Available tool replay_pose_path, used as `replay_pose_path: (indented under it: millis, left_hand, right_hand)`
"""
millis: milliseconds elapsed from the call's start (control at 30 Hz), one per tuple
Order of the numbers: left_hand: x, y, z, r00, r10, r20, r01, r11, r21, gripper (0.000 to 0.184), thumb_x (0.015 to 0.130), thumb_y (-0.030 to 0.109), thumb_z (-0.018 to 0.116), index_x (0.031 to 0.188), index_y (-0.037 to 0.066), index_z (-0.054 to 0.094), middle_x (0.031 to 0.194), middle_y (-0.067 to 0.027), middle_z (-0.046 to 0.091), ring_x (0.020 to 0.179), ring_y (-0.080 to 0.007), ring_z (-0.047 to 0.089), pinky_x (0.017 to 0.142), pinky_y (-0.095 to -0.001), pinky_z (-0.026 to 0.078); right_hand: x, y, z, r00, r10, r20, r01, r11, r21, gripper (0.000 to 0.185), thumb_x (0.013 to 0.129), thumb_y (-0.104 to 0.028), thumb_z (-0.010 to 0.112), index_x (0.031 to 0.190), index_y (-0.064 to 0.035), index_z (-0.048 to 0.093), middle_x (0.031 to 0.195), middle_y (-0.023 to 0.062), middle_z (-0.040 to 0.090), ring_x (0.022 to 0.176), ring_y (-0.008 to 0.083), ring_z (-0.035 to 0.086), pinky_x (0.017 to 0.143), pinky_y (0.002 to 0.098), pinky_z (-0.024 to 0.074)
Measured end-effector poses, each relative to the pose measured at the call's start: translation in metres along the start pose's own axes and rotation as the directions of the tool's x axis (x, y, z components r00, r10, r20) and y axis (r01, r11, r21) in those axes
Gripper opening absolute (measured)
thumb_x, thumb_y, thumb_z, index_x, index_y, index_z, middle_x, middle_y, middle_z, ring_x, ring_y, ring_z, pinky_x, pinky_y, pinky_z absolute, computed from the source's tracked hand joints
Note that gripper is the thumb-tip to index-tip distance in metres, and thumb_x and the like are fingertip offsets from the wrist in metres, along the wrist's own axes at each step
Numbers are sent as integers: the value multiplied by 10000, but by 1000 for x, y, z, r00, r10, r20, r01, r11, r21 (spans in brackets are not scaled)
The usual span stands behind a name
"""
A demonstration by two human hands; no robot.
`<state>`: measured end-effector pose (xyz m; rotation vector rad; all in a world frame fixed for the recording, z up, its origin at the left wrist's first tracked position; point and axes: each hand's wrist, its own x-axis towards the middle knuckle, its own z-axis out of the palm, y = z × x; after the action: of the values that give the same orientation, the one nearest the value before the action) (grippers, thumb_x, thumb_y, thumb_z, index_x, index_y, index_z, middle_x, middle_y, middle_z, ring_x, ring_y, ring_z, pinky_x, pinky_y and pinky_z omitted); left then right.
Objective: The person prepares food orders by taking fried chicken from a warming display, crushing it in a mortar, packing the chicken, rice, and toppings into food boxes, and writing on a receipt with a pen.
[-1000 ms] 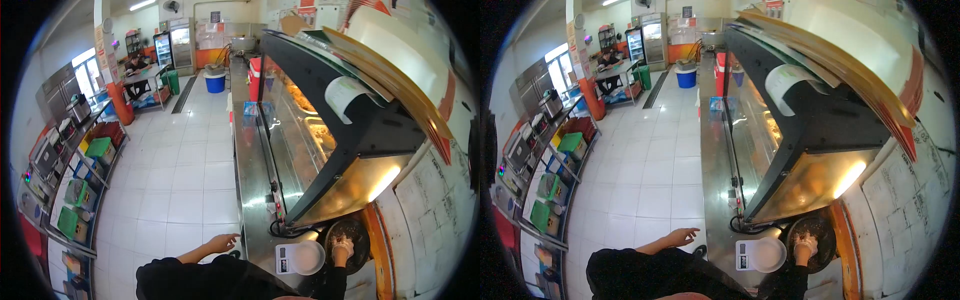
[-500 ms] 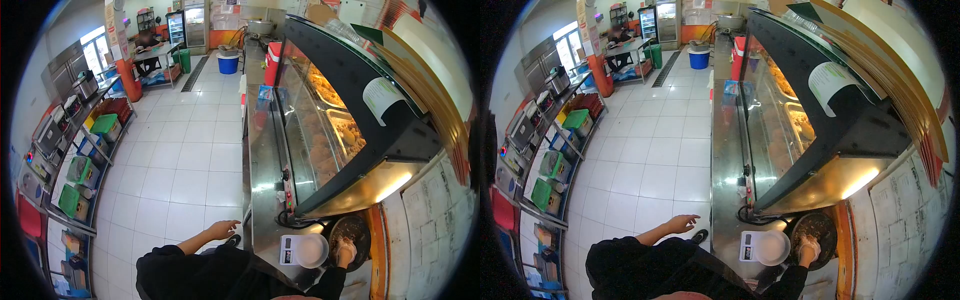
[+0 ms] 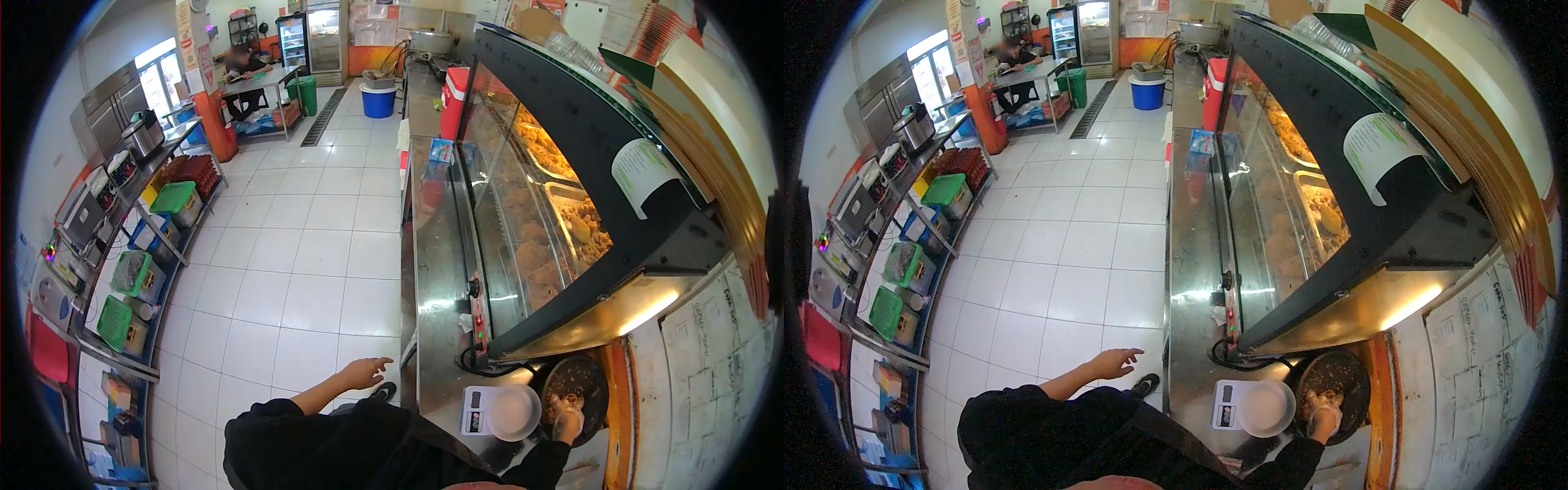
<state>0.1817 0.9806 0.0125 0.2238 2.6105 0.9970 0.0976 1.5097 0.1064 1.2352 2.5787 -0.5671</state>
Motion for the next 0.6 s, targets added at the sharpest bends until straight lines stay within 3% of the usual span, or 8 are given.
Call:
replay_pose_path:
  millis: [67,533,600]
  left_hand:
    - [4,0,-3,1000,-4,11,4,1000,6,531,820,176,584,1317,151,398,1081,-85,625,937,-295,613,809,-413,493]
    - [30,-4,-23,998,58,36,-59,998,39,582,810,176,600,1342,134,368,1107,-111,600,940,-299,608,818,-406,489]
    - [44,-11,-29,991,113,-76,-118,991,-69,627,793,121,617,1358,116,346,1116,-133,580,903,-280,620,806,-382,490]
  right_hand:
    - [17,18,12,997,-71,25,71,997,13,1002,691,-500,730,1461,-207,160,1348,175,435,1132,340,539,938,402,463]
    - [-2,10,10,997,-22,-75,17,997,-72,1084,658,-506,753,1465,-181,106,1344,182,441,1125,341,542,951,396,453]
    - [-2,10,9,997,-18,-80,12,997,-80,1096,653,-507,756,1466,-178,98,1343,183,442,1124,341,543,953,395,451]
